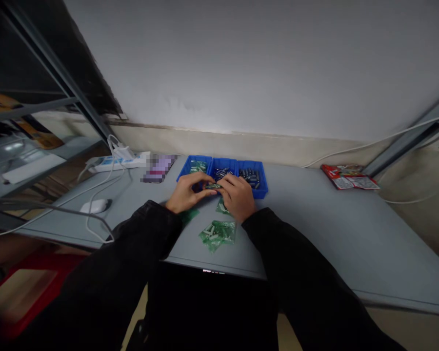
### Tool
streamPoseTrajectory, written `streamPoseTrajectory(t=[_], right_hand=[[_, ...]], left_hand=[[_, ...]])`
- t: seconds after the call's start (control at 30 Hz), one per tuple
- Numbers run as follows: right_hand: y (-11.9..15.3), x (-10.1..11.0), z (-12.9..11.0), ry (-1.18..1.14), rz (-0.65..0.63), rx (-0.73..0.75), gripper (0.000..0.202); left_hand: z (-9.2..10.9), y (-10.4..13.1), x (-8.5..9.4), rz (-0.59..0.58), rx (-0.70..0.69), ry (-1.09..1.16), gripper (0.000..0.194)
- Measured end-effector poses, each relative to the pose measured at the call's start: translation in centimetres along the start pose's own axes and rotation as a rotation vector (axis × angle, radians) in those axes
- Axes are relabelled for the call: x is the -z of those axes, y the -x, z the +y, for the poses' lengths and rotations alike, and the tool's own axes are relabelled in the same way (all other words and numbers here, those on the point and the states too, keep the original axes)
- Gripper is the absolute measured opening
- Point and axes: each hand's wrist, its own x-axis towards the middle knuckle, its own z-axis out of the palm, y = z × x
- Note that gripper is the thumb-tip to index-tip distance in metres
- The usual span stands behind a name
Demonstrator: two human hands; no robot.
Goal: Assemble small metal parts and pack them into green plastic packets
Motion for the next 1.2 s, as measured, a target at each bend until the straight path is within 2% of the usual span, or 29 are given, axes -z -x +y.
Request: streamPoseTrajectory(t=[0.1, 0.2, 0.33, 0.47, 0.67, 0.93, 1.2], right_hand=[[-0.1, 0.1, -0.1, -0.035, 0.007, -0.02, 0.009], [-0.2, 0.2, -0.5, -0.044, 0.017, -0.044, 0.007], [-0.2, 0.3, -0.8, -0.017, 0.025, -0.031, 0.017], [-0.2, 0.3, -0.8, -0.023, 0.028, -0.017, 0.007], [-0.1, 0.1, -0.5, -0.046, 0.024, -0.002, 0.007], [-0.1, -0.1, 0.3, -0.059, 0.023, 0.024, 0.017], [-0.1, -0.1, 0.2, -0.038, 0.011, -0.002, 0.024]], left_hand=[[0.0, 0.0, 0.1, 0.034, -0.032, 0.025, 0.018], [0.0, 0.0, 0.2, 0.028, -0.05, 0.021, 0.019], [-0.1, -0.1, 0.2, 0.054, -0.036, -0.008, 0.019], [-0.1, -0.1, 0.2, 0.068, -0.009, -0.031, 0.02], [0.0, -0.1, 0.1, 0.062, 0.014, -0.012, 0.017], [-0.1, 0.0, 0.1, 0.048, 0.014, 0.01, 0.024], [0.1, -0.1, 0.2, 0.054, -0.021, 0.029, 0.016]])
